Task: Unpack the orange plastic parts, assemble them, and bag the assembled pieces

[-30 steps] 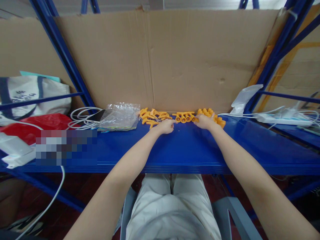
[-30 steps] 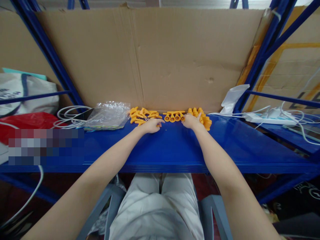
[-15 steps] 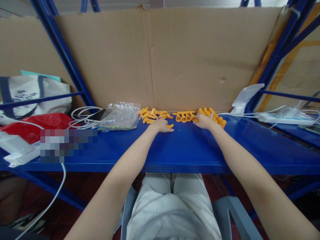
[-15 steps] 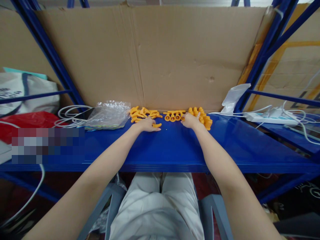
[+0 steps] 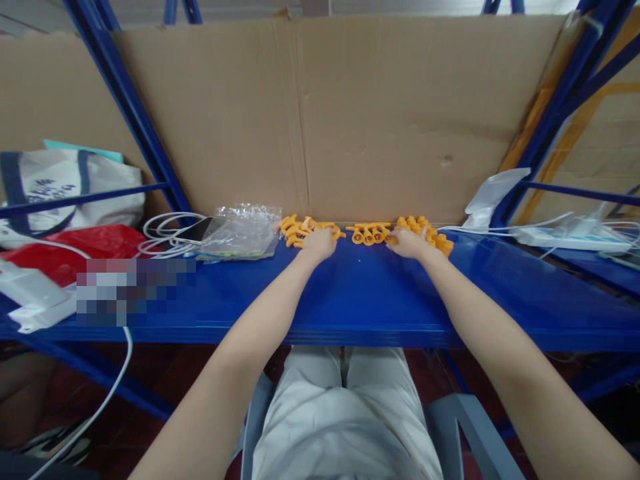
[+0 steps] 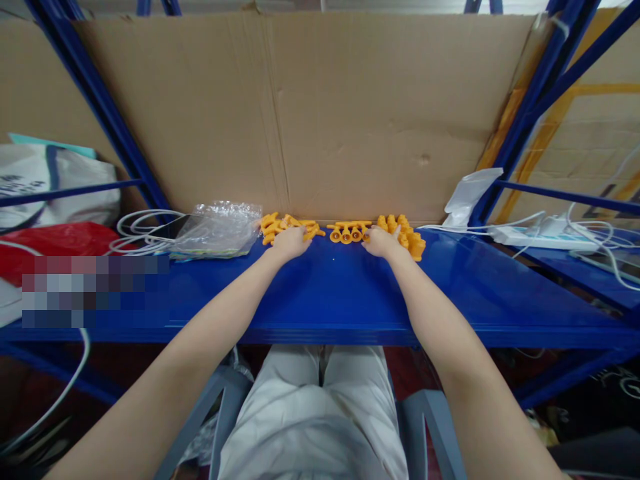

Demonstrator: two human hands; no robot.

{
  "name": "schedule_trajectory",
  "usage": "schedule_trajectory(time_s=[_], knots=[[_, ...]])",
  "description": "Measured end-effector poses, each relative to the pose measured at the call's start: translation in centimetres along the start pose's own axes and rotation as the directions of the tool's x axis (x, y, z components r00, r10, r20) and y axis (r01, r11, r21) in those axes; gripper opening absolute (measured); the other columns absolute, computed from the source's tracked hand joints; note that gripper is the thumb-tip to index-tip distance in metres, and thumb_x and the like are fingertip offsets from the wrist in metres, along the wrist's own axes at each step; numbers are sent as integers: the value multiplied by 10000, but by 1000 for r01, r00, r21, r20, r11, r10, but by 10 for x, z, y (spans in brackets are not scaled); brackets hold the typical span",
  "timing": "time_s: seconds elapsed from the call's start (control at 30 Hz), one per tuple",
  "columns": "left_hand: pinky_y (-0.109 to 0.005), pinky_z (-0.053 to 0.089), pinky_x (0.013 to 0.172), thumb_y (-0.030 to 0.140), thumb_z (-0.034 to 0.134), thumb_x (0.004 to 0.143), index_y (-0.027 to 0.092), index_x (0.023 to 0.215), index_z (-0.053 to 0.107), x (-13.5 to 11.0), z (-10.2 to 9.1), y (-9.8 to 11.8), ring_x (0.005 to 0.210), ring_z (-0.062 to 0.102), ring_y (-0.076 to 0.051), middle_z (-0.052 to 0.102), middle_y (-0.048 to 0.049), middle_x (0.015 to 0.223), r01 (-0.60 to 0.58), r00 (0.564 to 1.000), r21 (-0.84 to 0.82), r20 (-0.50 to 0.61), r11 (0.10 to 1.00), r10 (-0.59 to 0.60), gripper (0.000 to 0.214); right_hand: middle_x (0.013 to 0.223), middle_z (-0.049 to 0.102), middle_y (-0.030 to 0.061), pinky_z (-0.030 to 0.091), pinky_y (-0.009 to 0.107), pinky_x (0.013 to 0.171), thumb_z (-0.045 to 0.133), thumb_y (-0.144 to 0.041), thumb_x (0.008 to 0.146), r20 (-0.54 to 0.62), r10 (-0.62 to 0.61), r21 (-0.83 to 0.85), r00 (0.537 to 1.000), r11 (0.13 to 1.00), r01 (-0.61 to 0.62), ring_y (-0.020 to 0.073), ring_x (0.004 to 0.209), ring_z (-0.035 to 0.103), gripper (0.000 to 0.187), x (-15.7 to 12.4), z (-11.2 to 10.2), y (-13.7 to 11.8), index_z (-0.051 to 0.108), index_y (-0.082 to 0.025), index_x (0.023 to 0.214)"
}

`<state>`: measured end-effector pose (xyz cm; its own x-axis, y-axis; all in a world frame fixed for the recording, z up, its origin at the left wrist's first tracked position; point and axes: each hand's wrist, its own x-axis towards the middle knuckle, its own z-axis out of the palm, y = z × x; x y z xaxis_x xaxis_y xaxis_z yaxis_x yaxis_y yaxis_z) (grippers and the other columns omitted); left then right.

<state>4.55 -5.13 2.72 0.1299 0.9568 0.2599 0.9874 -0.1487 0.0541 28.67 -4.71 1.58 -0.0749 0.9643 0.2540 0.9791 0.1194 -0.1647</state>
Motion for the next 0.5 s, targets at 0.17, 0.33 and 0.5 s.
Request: schedule_trajectory(time_s=[0.17,0.33,0.5], knots=[[-366,513,988,149,571,868,174,1232,649,7,11,-3,1155,660,-266,701,-130,1227,-369,927,-67,-95,927,363,373,1400,625,155,62,825,1121,531,-255,923,-36,30,35,999,999,-28,421,1371,497,353,1,0,-3,690,-206,1235],[-350,520,937,56,570,754,169,1068,694,16,24,-2,1071,669,-254,717,-109,1113,-539,842,-124,-67,833,535,356,1414,620,168,114,775,1153,555,-254,913,-118,35,90,992,996,-24,395,1357,522,459,7,6,0,604,-200,1367],[-318,520,870,15,532,713,188,927,719,20,26,-7,983,686,-224,741,-70,1016,-528,847,-152,-25,835,531,332,1281,697,158,242,671,1172,625,-226,877,-131,20,122,991,993,-4,347,1285,593,491,11,12,4,587,-188,1364]])
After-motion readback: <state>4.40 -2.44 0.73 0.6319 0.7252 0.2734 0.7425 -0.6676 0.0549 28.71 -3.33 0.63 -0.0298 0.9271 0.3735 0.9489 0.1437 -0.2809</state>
